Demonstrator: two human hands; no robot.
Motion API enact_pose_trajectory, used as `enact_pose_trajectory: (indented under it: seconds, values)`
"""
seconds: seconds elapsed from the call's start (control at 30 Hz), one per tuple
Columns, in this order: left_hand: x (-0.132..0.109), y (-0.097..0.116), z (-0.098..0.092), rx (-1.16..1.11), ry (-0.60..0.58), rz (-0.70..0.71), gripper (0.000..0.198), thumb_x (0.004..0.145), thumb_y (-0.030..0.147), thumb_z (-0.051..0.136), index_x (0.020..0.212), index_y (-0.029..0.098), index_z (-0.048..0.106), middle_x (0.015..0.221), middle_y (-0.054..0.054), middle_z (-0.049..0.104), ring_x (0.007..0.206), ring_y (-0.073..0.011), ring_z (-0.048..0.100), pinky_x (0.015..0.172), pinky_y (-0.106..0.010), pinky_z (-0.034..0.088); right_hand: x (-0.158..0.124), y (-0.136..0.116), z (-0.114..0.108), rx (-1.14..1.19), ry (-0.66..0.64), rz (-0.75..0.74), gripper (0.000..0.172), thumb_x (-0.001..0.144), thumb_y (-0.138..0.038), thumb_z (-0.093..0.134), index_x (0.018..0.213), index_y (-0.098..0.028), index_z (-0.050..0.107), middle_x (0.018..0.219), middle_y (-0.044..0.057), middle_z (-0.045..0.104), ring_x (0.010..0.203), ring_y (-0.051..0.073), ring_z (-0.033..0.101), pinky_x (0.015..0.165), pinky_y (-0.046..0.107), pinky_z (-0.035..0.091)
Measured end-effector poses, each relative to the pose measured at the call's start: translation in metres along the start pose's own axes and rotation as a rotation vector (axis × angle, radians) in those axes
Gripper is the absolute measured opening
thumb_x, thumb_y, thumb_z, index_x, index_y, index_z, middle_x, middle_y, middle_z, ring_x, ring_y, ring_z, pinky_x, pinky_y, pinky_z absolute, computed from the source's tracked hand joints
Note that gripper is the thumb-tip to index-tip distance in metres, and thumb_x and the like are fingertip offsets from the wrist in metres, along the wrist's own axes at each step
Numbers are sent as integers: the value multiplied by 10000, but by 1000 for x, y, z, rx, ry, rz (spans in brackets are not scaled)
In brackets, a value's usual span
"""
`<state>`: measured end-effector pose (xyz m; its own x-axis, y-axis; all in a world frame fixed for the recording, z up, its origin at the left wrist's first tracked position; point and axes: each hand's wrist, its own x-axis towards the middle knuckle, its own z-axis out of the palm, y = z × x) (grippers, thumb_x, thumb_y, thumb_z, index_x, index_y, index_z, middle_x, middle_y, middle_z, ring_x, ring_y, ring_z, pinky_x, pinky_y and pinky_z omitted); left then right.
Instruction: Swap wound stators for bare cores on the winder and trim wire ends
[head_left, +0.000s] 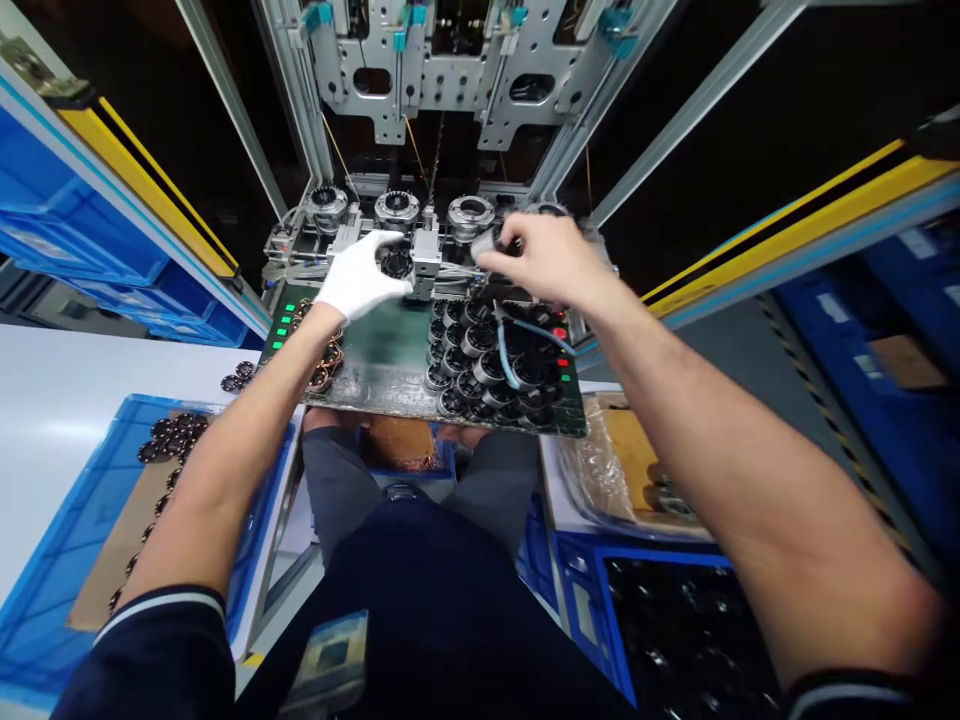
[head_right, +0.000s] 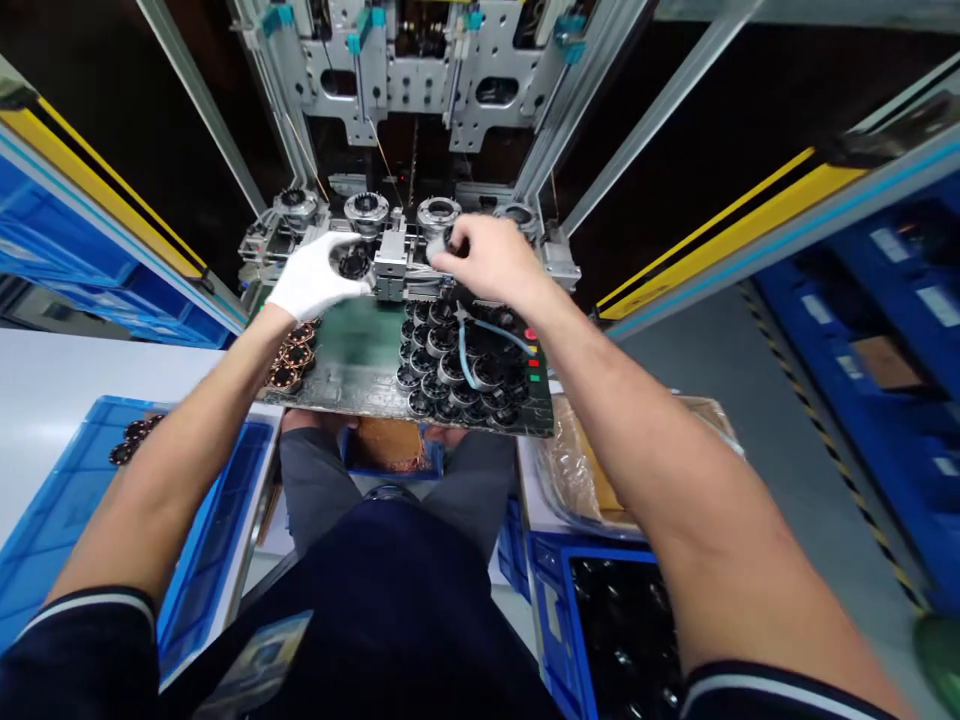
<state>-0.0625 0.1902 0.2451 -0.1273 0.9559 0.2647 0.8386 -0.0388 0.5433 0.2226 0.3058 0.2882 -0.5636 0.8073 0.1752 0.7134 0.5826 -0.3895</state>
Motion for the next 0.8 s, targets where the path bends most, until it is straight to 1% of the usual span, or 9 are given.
enact_pose_trajectory:
  seconds: [0.07, 0.13, 0.2, 0.27, 0.37, 0.43, 0.53, 0.67, 0.8]
  values:
    - [32, 14, -9, 30, 3, 46, 730, 800, 466, 875, 1476, 248, 708, 1546, -52, 736, 1430, -329, 678, 1291, -463, 508, 8, 23, -20, 24, 134, 31, 514, 924, -659, 807, 1225, -253, 714, 1155, 139, 791, 1084, 344, 725, 1065, 547, 573]
    - [61, 24, -6, 41, 33, 60, 750, 795, 466, 854, 1493, 238, 698, 1562, -30, 725, 1457, -309, 656, 1332, -482, 474, 17, 42, -26, 61, 200, 33, 650, 869, -699, 851, 1316, -253, 699, 1208, 156, 798, 1121, 349, 721, 1081, 545, 571]
    - [82, 29, 6, 51, 65, 42, 777, 800, 477, 829, 1525, 246, 670, 1589, -7, 706, 1481, -290, 629, 1348, -487, 463, 24, 56, -19, 102, 225, 27, 686, 834, -691, 871, 1327, -237, 723, 1222, 156, 802, 1111, 341, 726, 1061, 535, 586]
    - [92, 28, 21, 74, 66, -28, 740, 804, 481, 809, 1493, 240, 693, 1558, -21, 727, 1465, -295, 642, 1333, -483, 483, 30, 67, -3, 133, 228, 51, 640, 823, -640, 870, 1280, -205, 761, 1162, 141, 807, 1049, 322, 740, 1012, 527, 606]
    - [95, 21, 36, 118, 4, -127, 693, 772, 479, 837, 1404, 210, 753, 1462, -98, 775, 1399, -359, 696, 1284, -502, 521, 34, 78, 19, 133, 200, 97, 564, 817, -561, 865, 1220, -174, 791, 1031, 107, 797, 967, 295, 744, 970, 516, 612]
    - [93, 17, 37, 121, 2, -121, 691, 784, 481, 839, 1412, 206, 749, 1467, -127, 766, 1409, -383, 689, 1282, -515, 512, 35, 84, 24, 124, 195, 75, 569, 802, -533, 880, 1236, -174, 798, 1005, 92, 790, 963, 291, 741, 972, 512, 607]
    - [89, 17, 36, 108, 59, -90, 663, 848, 463, 790, 1451, 197, 723, 1498, -136, 744, 1428, -364, 677, 1300, -485, 488, 37, 92, 22, 130, 214, 56, 626, 784, -505, 898, 1304, -175, 788, 1017, 85, 784, 974, 296, 738, 980, 514, 602]
    - [87, 24, 41, 129, -25, -73, 670, 811, 462, 839, 1409, 177, 738, 1434, -122, 776, 1371, -376, 712, 1262, -477, 524, 37, 95, 19, 109, 180, 75, 617, 756, -491, 920, 1275, -180, 801, 980, 75, 769, 945, 297, 724, 995, 537, 591]
    - [89, 30, 47, 136, -20, -25, 665, 836, 470, 808, 1425, 172, 728, 1459, -126, 765, 1382, -366, 705, 1267, -469, 515, 36, 93, 20, 99, 195, 108, 620, 751, -490, 932, 1274, -190, 787, 968, 68, 756, 935, 302, 719, 984, 547, 593]
